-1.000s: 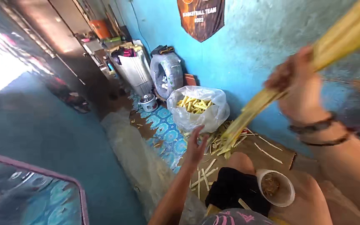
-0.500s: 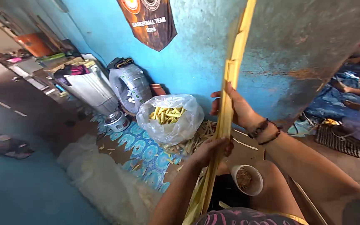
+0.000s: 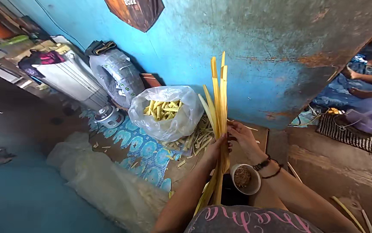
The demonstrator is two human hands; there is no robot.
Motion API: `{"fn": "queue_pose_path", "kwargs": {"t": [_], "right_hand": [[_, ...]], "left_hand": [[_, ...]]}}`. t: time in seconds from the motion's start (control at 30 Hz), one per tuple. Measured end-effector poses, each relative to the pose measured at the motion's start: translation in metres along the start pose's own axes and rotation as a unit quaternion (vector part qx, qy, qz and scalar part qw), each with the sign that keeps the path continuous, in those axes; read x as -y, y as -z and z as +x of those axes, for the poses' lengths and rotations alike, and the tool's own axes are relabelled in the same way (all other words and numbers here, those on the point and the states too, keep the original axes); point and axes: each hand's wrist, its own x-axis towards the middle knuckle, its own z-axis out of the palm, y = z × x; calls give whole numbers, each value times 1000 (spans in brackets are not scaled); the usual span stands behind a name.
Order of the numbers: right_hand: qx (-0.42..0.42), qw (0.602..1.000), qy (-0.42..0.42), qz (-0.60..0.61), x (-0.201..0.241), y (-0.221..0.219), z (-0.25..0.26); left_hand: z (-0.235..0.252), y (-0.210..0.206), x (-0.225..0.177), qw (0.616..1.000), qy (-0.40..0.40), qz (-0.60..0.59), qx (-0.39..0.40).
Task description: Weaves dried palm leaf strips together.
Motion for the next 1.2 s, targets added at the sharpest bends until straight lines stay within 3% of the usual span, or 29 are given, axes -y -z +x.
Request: {"fn": "queue_pose_path", "kwargs": {"t": [0.17,0.33,0.43,0.57,0.7,0.83,0.87,0.93,1.0,1.07,1.13,1.2], "right_hand": [[16,997,-29,-76,-3,6,7],[-11,994,-22,-106,6,10,11],[-50,998,-20,-44,11,9,15],[-46,999,-23,-8,17,0,7],[-68,993,78,51,-9,-17,-23],[-135,981,-64,123,-43,-14,-53],[-104,986,-94,88,-54,-6,-64],[34,995,-85,-38,-76,19,-87],[169,963,-85,-191,-78,38,-105],[262,934,-93,-224,-78,50,-114],[249,950,-60,-181,-75,48,-112],[185,966,-22,-181,-63,37,-99]], "left_hand": [[4,-1,4,1000,7,-22,-5],[0,11,7,995,32,-41,91],[-9,14,6,989,53,-66,120],[-16,14,4,997,-15,-33,73],[-10,12,10,998,-60,1,29],[-5,9,15,998,-42,-18,-31],[-4,10,16,998,-36,-25,-41],[-2,13,18,997,-21,-41,-54],[-1,14,17,997,-16,-57,-59],[-1,14,18,997,-8,-59,-56],[0,13,22,998,-8,-36,-45],[-1,9,20,999,-19,-4,-49]]}}
